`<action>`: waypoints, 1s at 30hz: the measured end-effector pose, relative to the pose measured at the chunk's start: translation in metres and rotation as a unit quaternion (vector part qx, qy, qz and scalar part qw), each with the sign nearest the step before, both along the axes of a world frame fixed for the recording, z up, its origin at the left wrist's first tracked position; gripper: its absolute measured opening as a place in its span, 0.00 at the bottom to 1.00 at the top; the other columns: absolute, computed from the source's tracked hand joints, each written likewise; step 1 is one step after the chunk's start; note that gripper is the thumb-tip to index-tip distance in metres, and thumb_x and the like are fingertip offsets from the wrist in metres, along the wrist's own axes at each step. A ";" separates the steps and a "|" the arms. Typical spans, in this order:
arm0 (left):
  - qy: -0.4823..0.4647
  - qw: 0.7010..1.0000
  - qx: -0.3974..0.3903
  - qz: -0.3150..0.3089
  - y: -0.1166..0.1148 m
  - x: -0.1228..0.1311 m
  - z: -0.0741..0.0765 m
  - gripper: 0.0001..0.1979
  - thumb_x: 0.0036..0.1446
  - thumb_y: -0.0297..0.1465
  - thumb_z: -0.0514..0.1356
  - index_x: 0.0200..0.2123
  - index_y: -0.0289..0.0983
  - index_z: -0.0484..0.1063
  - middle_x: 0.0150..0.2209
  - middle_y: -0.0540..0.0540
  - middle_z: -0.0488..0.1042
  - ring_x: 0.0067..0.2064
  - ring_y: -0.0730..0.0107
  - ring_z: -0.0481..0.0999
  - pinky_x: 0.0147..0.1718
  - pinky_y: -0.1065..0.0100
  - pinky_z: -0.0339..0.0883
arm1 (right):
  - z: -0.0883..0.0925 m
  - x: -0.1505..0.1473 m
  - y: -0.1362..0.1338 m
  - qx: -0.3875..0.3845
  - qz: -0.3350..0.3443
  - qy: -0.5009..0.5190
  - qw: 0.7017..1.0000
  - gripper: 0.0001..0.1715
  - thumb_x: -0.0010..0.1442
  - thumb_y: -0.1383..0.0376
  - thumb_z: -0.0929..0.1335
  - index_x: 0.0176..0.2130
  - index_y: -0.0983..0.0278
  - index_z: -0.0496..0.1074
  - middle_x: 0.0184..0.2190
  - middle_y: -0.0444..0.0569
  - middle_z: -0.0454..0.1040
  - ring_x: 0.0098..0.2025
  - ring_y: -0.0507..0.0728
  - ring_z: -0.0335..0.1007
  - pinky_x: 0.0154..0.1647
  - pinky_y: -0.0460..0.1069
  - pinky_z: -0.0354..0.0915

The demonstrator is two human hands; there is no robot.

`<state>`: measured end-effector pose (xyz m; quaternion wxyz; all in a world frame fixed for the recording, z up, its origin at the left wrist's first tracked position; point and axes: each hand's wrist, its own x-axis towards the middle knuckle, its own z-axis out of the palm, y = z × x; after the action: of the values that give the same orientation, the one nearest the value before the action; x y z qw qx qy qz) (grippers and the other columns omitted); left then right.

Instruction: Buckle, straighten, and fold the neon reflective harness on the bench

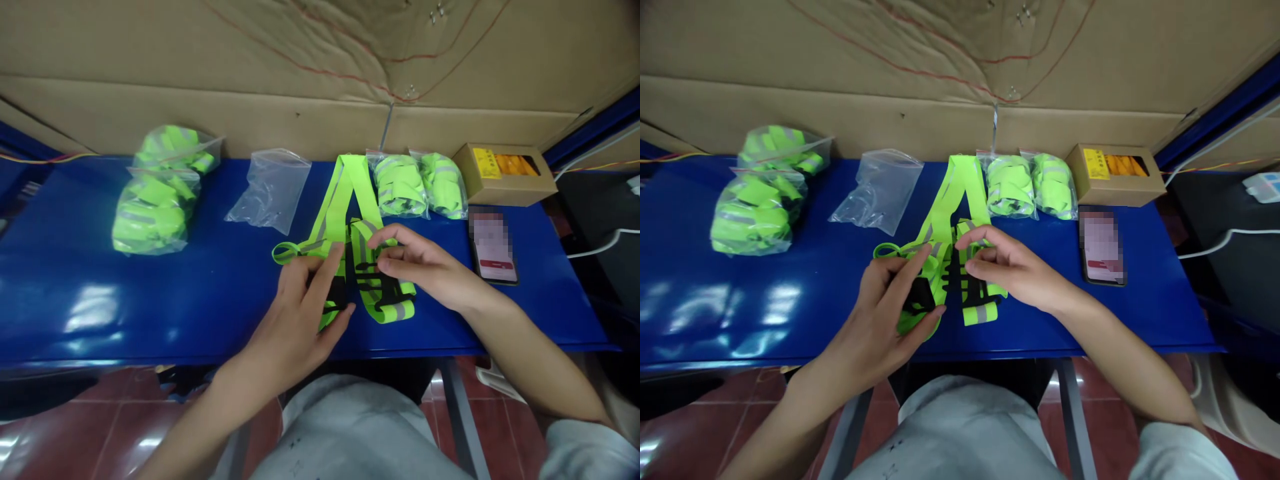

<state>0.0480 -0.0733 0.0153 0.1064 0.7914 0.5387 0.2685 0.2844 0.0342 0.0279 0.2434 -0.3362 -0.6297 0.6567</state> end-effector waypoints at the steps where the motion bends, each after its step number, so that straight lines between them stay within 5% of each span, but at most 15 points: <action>1: -0.006 1.000 -0.015 -0.015 0.002 -0.001 0.001 0.38 0.71 0.31 0.62 0.77 0.39 0.49 0.56 0.36 0.66 0.57 0.52 0.70 0.57 0.51 0.72 | -0.002 0.000 0.001 -0.021 0.014 0.007 1.000 0.12 0.69 0.58 0.73 0.51 0.59 0.76 0.33 0.42 0.75 0.34 0.51 0.70 0.34 0.46 0.65; 9: -0.132 0.986 -0.103 0.006 0.020 -0.005 0.001 0.26 0.58 0.38 0.76 0.54 0.42 0.68 0.48 0.47 0.78 0.48 0.58 0.81 0.45 0.62 0.76 | -0.001 0.004 0.000 0.049 0.039 0.010 0.998 0.10 0.69 0.60 0.74 0.48 0.63 0.78 0.36 0.44 0.78 0.35 0.50 0.71 0.34 0.46 0.64; 14: -0.150 0.983 -0.102 0.003 0.024 -0.003 -0.002 0.27 0.56 0.35 0.77 0.54 0.42 0.69 0.50 0.46 0.78 0.51 0.58 0.81 0.49 0.61 0.75 | -0.002 0.004 -0.003 0.097 0.026 -0.015 0.995 0.10 0.70 0.59 0.73 0.47 0.62 0.80 0.37 0.44 0.79 0.36 0.49 0.72 0.33 0.45 0.64; 20: -0.177 0.975 -0.130 -0.043 0.019 -0.007 0.012 0.24 0.62 0.30 0.72 0.58 0.46 0.71 0.54 0.47 0.76 0.55 0.61 0.77 0.56 0.59 0.72 | -0.004 0.005 -0.003 0.087 0.024 0.000 0.996 0.11 0.71 0.58 0.72 0.47 0.63 0.80 0.34 0.43 0.77 0.31 0.48 0.68 0.28 0.45 0.60; 25: -0.252 0.943 -0.212 -0.050 0.023 -0.017 0.015 0.20 0.66 0.30 0.66 0.60 0.47 0.78 0.57 0.45 0.79 0.58 0.58 0.78 0.58 0.59 0.71 | -0.006 0.006 -0.005 0.144 0.020 -0.024 0.989 0.11 0.71 0.58 0.72 0.48 0.61 0.81 0.38 0.45 0.81 0.35 0.51 0.73 0.30 0.46 0.63; 30: -0.340 0.898 -0.278 -0.017 0.032 -0.019 0.004 0.23 0.58 0.36 0.75 0.57 0.45 0.82 0.55 0.45 0.83 0.56 0.54 0.81 0.56 0.59 0.74 | -0.006 0.006 -0.007 0.193 0.007 -0.069 0.979 0.12 0.71 0.57 0.71 0.48 0.60 0.82 0.42 0.48 0.83 0.41 0.55 0.78 0.36 0.48 0.67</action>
<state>0.0290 -0.0414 0.0190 0.5028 0.5993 0.5092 0.3589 0.2900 0.0274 0.0216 0.2548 -0.3236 -0.7620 0.4997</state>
